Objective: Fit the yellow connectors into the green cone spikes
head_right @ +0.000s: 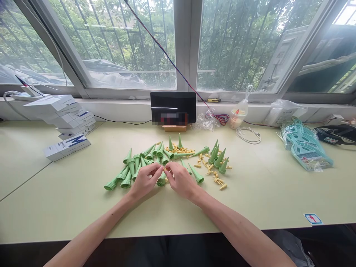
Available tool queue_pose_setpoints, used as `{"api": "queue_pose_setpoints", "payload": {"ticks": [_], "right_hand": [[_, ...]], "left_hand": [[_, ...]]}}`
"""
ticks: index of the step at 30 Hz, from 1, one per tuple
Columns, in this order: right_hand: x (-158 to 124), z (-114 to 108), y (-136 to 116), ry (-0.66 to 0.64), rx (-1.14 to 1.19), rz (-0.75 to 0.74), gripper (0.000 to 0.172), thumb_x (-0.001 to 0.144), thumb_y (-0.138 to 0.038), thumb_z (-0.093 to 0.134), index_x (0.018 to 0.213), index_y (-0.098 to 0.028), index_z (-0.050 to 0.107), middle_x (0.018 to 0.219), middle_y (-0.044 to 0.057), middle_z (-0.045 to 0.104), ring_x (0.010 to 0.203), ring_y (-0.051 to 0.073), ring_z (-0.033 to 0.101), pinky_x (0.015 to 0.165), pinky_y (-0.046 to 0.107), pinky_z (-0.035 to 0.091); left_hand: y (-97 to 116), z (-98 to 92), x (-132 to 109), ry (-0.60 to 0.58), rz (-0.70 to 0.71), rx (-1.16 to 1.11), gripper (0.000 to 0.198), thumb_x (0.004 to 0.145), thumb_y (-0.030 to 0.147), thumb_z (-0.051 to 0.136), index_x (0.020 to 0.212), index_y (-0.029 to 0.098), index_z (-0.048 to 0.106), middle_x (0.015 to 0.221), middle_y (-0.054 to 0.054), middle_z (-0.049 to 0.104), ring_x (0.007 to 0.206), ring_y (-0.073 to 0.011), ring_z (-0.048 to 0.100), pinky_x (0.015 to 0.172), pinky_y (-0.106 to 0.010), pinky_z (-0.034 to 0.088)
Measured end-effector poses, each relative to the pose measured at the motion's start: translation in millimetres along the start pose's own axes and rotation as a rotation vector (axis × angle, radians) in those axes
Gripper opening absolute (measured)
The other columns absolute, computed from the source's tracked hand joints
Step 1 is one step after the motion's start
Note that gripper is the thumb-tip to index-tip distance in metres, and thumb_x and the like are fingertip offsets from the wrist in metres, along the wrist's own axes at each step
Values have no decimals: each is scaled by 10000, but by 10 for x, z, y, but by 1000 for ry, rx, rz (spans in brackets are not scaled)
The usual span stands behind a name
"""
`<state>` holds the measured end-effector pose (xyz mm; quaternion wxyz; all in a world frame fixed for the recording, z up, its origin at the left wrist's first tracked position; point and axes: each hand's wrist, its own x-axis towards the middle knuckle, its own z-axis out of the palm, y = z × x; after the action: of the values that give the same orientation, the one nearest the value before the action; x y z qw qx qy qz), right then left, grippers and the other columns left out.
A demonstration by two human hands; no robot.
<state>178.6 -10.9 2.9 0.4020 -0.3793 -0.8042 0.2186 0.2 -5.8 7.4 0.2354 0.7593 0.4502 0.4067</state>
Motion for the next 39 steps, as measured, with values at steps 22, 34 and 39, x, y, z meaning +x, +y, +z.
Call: {"api": "queue_pose_setpoints", "payload": {"ticks": [22, 34, 39], "right_hand": [[35, -14, 3, 196, 52, 116, 80, 940, -245, 503, 906, -194, 554, 819, 26, 620, 613, 130, 557, 551, 249, 475], [31, -3, -11, 186, 44, 113, 77, 936, -249, 507, 926, -198, 564, 814, 22, 634, 608, 130, 564, 551, 254, 473], [30, -7, -15, 180, 58, 115, 62, 932, -233, 512, 924, -197, 561, 810, 18, 628, 625, 133, 572, 553, 250, 463]], "left_hand": [[-3, -4, 13, -65, -43, 168, 199, 915, 332, 523, 838, 177, 621, 663, 17, 511, 579, -120, 435, 568, -249, 351], [6, -11, 25, -128, -68, 192, 234, 899, 346, 503, 864, 188, 672, 563, 41, 432, 533, -126, 395, 543, -244, 328], [41, -24, 27, -198, -42, 187, 298, 947, 349, 437, 904, 202, 693, 546, 37, 445, 524, -133, 395, 544, -246, 315]]}}
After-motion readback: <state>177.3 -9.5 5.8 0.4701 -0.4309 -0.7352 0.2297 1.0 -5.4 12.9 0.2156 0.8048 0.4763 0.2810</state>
